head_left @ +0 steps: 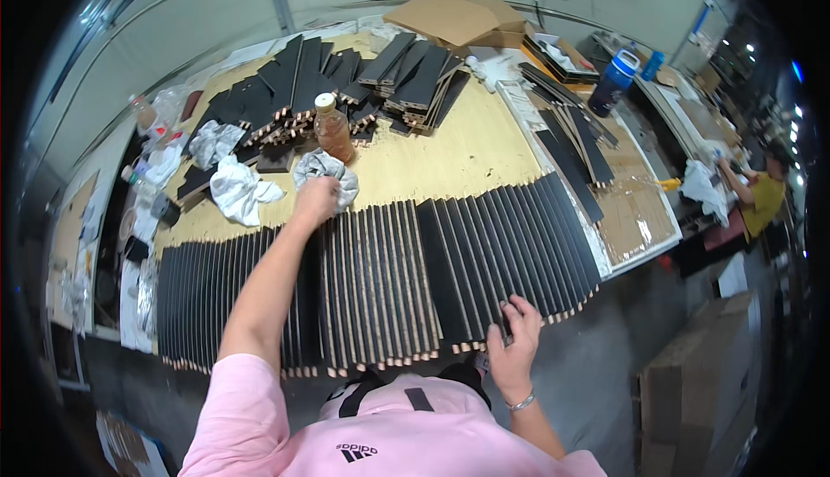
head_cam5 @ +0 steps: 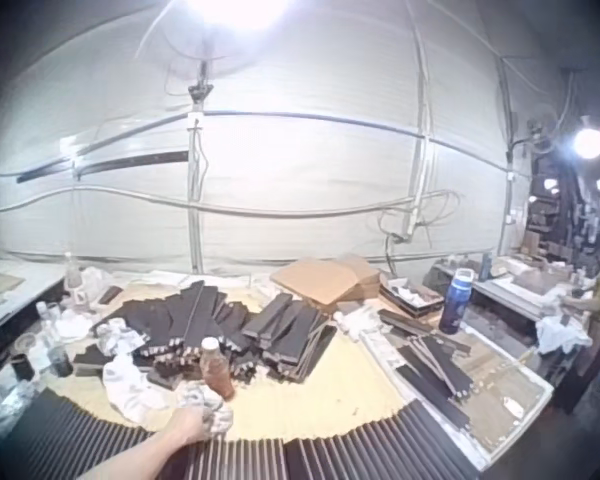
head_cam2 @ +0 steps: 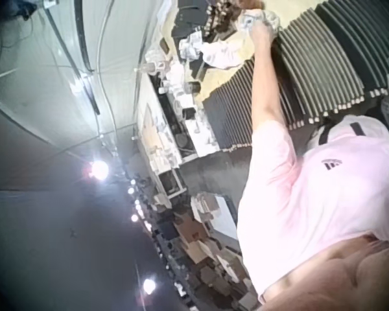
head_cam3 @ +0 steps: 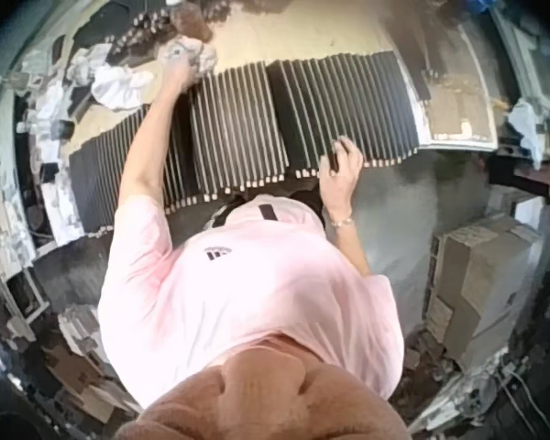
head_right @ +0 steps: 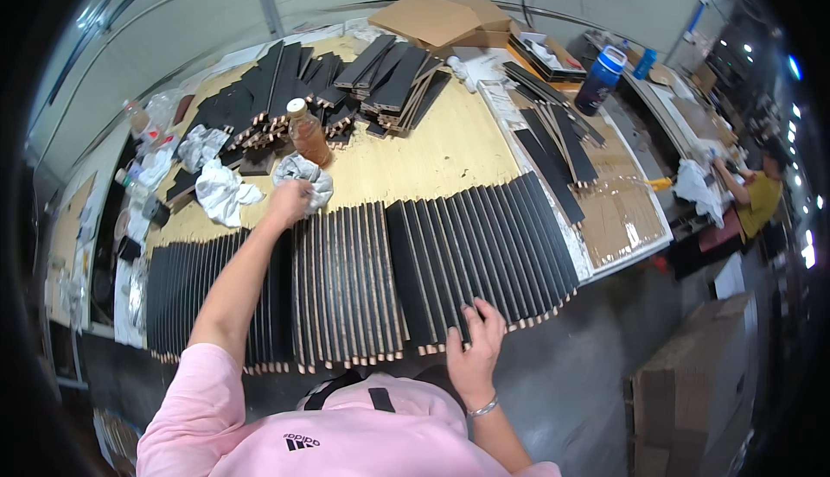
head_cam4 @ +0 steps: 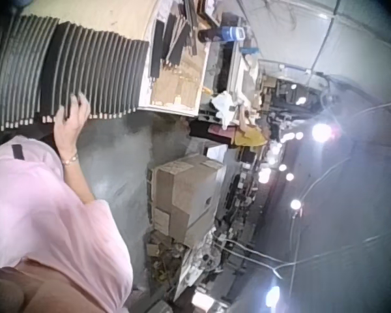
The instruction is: The person applies stain to a row of wood slats using a sponge, wipes them with a cloth, and straightens the slats by hand.
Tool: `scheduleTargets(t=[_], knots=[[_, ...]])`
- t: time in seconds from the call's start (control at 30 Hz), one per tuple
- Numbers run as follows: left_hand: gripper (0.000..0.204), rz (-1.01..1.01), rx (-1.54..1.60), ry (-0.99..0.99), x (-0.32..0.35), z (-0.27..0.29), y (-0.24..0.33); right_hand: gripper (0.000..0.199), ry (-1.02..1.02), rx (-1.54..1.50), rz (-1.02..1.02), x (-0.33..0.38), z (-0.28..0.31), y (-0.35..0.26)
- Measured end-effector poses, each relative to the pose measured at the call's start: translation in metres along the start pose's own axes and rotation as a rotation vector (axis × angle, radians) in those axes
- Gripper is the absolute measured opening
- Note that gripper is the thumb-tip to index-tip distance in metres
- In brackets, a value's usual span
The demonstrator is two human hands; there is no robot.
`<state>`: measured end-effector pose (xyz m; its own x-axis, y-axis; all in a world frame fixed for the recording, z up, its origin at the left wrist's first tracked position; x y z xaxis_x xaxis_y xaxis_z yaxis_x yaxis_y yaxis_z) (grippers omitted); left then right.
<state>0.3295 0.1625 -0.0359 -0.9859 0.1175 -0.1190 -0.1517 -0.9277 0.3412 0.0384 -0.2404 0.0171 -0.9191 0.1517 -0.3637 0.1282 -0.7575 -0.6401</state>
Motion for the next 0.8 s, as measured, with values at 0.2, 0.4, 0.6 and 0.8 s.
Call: scheduleTargets(t=[0.2, 0.4, 0.6, 0.8], knots=[[0.039, -0.019, -0.341, 0.548, 0.001, 0.133, -0.064, 0.057, -0.13, -0.035, -0.026, 0.016, -0.067, -0.07], [0.071, -0.769, 0.21, -0.191, 0.136, 0.116, 0.046, 0.071, -0.313, 0.067, -0.318, -0.014, -0.125, -0.064], [0.088, -0.798, 0.138, -0.351, 0.163, 0.025, 0.074, 0.063, -0.242, 0.215, -0.263, -0.01, -0.146, -0.073], [0.089, -0.796, -0.014, -0.374, 0.155, 0.01, 0.086, 0.062, -0.223, 0.416, -0.228, -0.012, -0.144, -0.079]])
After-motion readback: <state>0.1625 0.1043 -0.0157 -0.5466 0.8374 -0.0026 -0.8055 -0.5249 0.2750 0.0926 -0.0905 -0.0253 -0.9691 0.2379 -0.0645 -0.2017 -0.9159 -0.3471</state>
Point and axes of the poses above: each hand's wrist, its own x-axis away from the middle knuckle, its own z-axis out of the back of the hand, y = z × x, the point moved 3 cm from there along -x, towards the middle knuckle, and after that the axes turned 5 degrees about x, right-handed, at the moved point
